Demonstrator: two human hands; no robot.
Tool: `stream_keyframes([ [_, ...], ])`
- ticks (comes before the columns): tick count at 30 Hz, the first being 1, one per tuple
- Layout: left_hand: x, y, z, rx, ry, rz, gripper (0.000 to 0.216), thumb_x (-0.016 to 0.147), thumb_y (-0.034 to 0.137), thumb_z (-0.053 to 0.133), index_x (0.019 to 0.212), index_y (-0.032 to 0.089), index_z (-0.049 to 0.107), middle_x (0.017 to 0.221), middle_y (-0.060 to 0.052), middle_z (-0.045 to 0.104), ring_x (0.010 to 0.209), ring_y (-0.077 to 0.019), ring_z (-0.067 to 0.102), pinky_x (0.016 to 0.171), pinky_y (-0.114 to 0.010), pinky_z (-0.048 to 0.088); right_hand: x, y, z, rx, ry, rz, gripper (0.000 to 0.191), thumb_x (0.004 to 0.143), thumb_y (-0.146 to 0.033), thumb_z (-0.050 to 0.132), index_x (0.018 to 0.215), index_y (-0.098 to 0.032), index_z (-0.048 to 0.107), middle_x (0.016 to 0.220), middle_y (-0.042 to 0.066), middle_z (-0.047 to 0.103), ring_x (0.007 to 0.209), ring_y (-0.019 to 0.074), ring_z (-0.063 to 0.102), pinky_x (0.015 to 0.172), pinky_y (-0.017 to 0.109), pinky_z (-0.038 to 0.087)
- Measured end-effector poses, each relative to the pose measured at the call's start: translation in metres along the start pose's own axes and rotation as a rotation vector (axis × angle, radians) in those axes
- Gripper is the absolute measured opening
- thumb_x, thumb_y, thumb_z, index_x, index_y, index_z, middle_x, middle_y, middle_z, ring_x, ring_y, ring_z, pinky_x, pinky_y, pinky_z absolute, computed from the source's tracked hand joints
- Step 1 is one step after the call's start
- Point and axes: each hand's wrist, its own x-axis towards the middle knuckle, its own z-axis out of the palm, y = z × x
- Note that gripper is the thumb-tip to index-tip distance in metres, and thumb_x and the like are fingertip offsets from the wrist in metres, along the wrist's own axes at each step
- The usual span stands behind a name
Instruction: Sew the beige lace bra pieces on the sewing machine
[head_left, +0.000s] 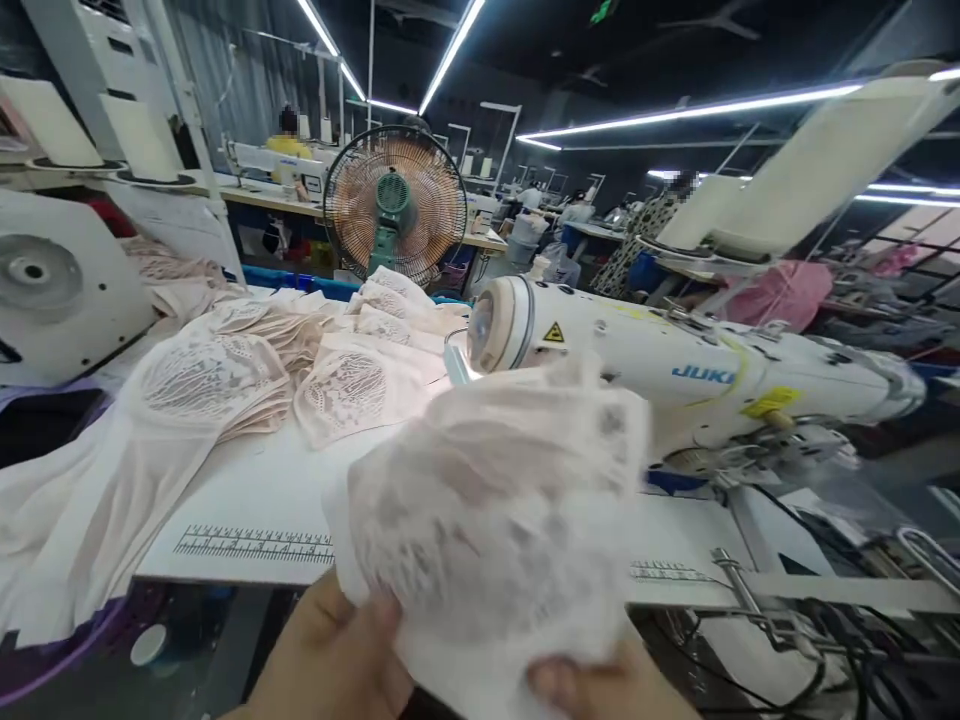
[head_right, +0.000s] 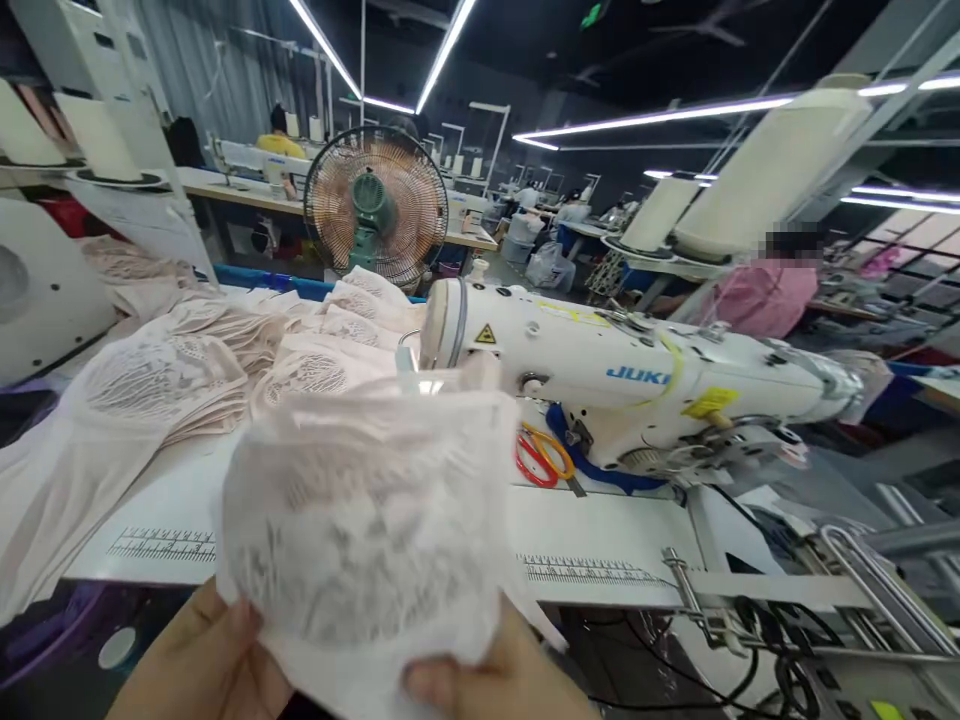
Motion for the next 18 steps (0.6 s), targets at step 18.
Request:
stream_keyframes([
  [18,0.027,0.058,-0.091,1.238,0.339,0.076,0.036,0.082,0.052,0.053,0.072,0.020,0.066,0.073,-0.005,0.066,0.075,-0.0243,0.063,0.074,-0.036,0.053,0.138,0.052,0.004,-0.560,0.069,0.142,0.020,0.082,-0.008,0.047,0.091,-0.021,0.060,0.088,0.007,0.065,0.084,0.0223,0.057,0.067,0.029,0.040],
])
